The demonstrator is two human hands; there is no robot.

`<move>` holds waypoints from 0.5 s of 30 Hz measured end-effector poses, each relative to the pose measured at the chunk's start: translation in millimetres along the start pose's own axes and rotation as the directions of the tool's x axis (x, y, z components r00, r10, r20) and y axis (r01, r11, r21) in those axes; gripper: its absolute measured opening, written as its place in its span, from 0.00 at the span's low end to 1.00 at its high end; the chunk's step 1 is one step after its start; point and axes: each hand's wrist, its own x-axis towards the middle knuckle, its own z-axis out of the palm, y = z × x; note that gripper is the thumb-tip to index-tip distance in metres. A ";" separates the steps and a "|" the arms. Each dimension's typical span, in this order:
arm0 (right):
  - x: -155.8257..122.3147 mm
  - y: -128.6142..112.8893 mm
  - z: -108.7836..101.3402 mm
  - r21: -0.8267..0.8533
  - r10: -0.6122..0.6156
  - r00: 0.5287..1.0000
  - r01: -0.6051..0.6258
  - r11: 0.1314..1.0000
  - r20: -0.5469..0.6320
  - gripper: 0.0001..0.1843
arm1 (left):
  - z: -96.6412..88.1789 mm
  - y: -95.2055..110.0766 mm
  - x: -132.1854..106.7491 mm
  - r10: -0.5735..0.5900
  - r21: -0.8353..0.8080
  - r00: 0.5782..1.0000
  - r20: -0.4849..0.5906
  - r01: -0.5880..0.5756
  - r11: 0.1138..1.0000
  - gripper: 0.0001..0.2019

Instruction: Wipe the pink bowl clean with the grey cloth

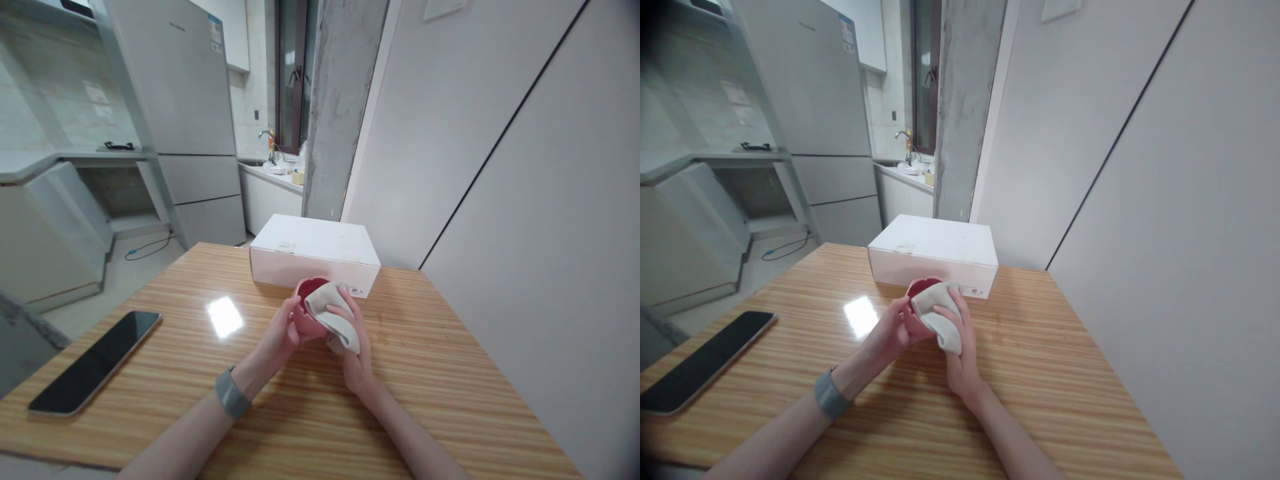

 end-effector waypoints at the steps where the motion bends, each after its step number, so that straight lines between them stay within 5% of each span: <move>1: 1.3 2.1 1.7 0.105 0.122 0.990 -0.114 0.988 -0.076 0.21 | -0.1 0.5 0.6 0.012 0.001 1.000 -0.027 -0.012 1.000 0.23; 2: 3.1 4.1 3.3 0.237 0.279 0.950 -0.241 0.941 -0.142 0.21 | -0.2 1.4 1.1 0.035 0.005 0.998 -0.056 -0.035 0.999 0.23; 4: 7.3 6.2 6.2 0.516 0.594 0.790 -0.450 0.728 -0.149 0.24 | 0.0 3.9 1.2 0.119 0.026 0.988 -0.097 -0.117 0.993 0.23; 7: 12.8 3.1 8.9 0.738 0.781 0.613 -0.581 0.343 0.120 0.26 | 2.9 6.7 -2.2 0.239 0.117 0.970 -0.052 -0.231 0.966 0.27; 11: 14.7 -7.4 11.8 0.764 0.709 0.565 -0.643 0.058 0.422 0.26 | 10.3 4.5 -10.8 0.347 0.446 0.931 0.111 -0.359 0.820 0.43; 15: 14.1 -11.7 11.0 0.752 0.683 0.513 -0.654 -0.081 0.520 0.28 | 10.5 -0.9 -13.8 0.443 0.719 0.871 0.213 -0.447 0.532 0.50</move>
